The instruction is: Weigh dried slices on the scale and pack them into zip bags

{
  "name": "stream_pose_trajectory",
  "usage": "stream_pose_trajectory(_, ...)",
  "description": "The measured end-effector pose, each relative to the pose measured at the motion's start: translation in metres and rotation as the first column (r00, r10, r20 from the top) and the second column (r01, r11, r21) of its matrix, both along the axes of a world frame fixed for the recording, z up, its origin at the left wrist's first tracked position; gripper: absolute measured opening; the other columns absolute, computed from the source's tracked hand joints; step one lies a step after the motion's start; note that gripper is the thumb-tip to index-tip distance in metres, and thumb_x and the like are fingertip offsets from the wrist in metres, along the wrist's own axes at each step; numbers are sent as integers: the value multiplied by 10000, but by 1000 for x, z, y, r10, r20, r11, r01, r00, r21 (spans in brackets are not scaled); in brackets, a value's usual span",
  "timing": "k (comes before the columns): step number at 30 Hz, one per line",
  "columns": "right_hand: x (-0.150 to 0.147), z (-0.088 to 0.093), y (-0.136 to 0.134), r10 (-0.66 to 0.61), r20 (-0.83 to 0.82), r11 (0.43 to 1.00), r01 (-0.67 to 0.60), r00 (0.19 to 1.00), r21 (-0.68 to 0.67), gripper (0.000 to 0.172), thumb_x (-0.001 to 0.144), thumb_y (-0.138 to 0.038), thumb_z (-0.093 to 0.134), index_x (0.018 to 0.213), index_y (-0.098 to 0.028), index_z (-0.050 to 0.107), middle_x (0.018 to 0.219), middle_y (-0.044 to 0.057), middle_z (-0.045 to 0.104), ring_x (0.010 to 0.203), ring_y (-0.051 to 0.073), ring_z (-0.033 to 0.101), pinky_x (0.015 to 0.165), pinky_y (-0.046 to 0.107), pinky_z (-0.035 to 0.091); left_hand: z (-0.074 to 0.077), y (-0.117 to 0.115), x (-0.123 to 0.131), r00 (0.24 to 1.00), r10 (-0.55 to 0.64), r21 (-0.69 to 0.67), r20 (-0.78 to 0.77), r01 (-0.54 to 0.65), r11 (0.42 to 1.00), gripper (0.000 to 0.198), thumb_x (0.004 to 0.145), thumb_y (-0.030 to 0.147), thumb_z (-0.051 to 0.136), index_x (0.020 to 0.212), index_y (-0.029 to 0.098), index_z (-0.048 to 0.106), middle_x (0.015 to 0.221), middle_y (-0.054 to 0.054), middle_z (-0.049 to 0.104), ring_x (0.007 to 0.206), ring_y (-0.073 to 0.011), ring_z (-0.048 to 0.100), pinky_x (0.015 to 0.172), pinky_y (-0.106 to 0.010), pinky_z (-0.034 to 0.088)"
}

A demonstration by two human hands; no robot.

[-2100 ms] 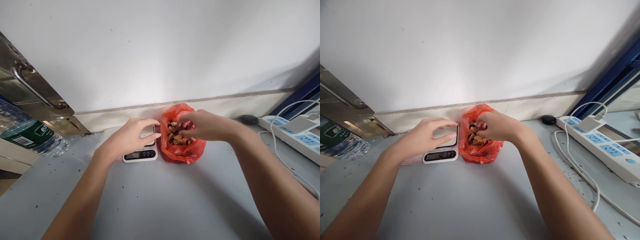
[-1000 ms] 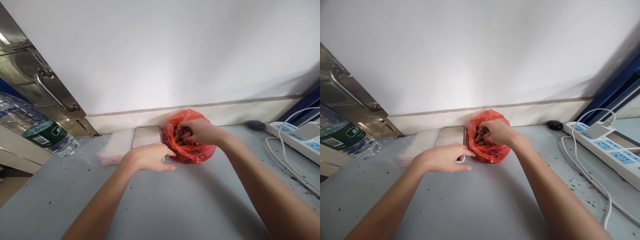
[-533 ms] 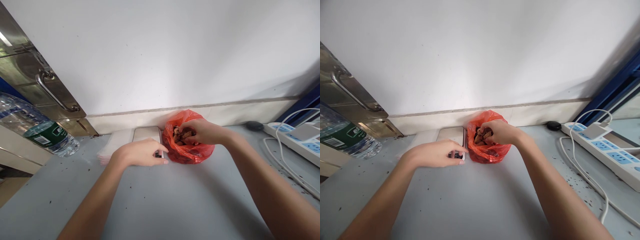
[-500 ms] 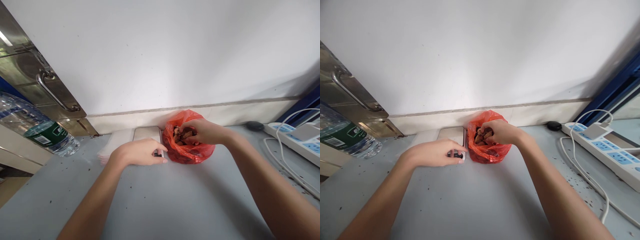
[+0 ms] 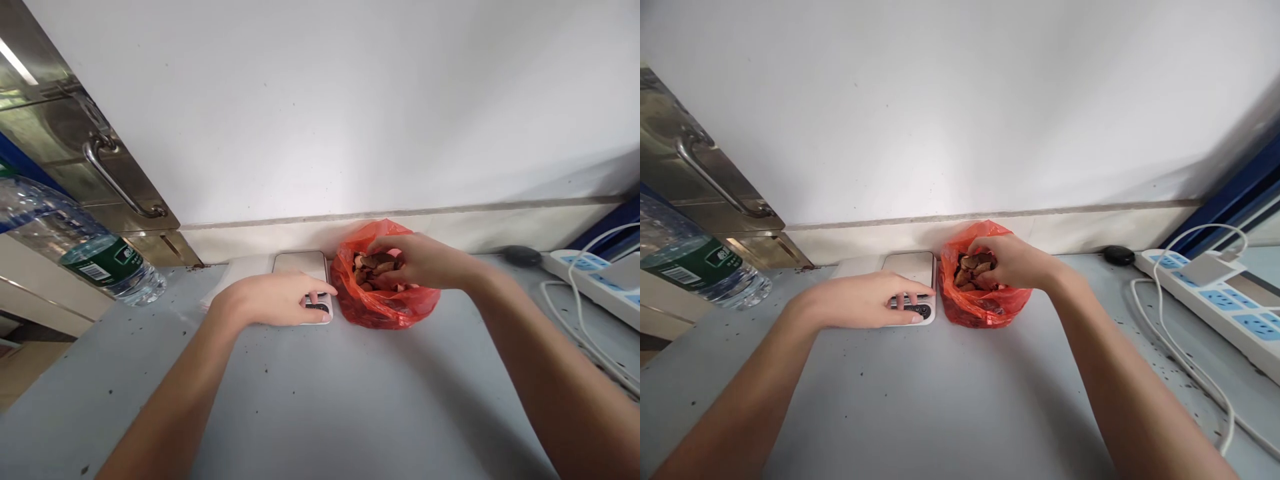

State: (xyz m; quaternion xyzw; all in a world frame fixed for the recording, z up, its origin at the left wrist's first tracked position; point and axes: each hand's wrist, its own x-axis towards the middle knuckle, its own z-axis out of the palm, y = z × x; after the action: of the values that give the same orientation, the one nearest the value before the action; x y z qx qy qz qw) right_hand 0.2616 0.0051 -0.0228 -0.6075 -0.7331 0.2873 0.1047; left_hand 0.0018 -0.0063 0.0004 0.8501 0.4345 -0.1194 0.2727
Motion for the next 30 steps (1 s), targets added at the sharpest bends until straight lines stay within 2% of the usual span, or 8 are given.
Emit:
stream_pose_trajectory(3, 4, 10, -5, -41, 36, 998, 40, 998, 49, 387, 731, -256, 673, 1116, -270, 713, 1008, 38, 790, 898, 274, 758, 709, 355, 594, 6, -1, -13, 992, 117, -30, -56, -118, 992, 633, 936, 561, 559, 1534, 354, 573, 1394, -28, 716, 1068, -244, 725, 858, -284, 541)
stream_pose_trajectory(6, 7, 19, -10, -32, -6, 989, 33, 999, 145, 326, 750, -317, 684, 1069, -271, 728, 939, 34, 793, 873, 277, 759, 712, 363, 582, 11, 2, -32, 965, 250, -4, -80, -251, 968, 675, 922, 588, 554, 1559, 368, 533, 1363, -26, 729, 1061, -247, 733, 865, -293, 549)
stream_pose_trajectory(10, -15, 30, -12, -23, -168, 971, 63, 985, 231, 332, 745, -397, 769, 1055, -281, 737, 1053, 37, 799, 988, 281, 755, 775, 345, 588, 16, 11, -56, 955, 281, 63, -95, -276, 959, 674, 938, 579, 489, 1563, 331, 528, 1361, -34, 733, 1186, -265, 688, 964, -313, 521)
stream_pose_trajectory(13, -53, 33, -4, 15, -237, 986, 25, 971, 163, 316, 770, -321, 775, 1082, -289, 738, 1104, 25, 801, 1010, 252, 753, 823, 321, 579, 20, 14, -72, 930, 347, 92, -123, -337, 937, 714, 936, 605, 460, 1582, 303, 503, 1411, -61, 708, 1222, -282, 673, 988, -322, 516)
stream_pose_trajectory(15, -81, 31, 5, 72, -243, 997, -62, 967, 50, 344, 785, -228, 736, 1125, -280, 726, 1007, 19, 807, 942, 230, 756, 795, 301, 570, 20, 16, -81, 918, 371, 97, -141, -361, 928, 727, 940, 607, 445, 1596, 296, 482, 1455, -74, 683, 1260, -287, 659, 1014, -327, 508)
stream_pose_trajectory(19, -122, 17, 25, 150, -171, 972, -177, 974, -153, 476, 769, -82, 651, 1232, -179, 696, 797, 17, 765, 806, 196, 717, 708, 262, 528, 11, 21, -96, 912, 375, 57, -166, -371, 927, 752, 944, 622, 458, 1628, 312, 423, 1513, -79, 644, 1302, -283, 639, 1057, -349, 490)
stream_pose_trajectory(24, -132, -1, 37, 122, -54, 969, -130, 991, -210, 535, 787, -85, 604, 1311, -115, 705, 633, -16, 681, 622, 176, 652, 617, 264, 494, 2, 29, -98, 908, 387, 27, -162, -388, 921, 710, 943, 601, 510, 1612, 377, 432, 1528, -52, 632, 1321, -285, 625, 1069, -373, 481)
stream_pose_trajectory(30, -128, -2, 31, 126, -8, 988, -126, 992, -84, 391, 860, -172, 613, 1217, -178, 773, 751, 24, 759, 735, 202, 708, 709, 279, 514, 3, 29, -90, 915, 370, 46, -161, -368, 929, 698, 931, 591, 528, 1600, 413, 446, 1493, -43, 658, 1235, -299, 662, 1012, -393, 502)
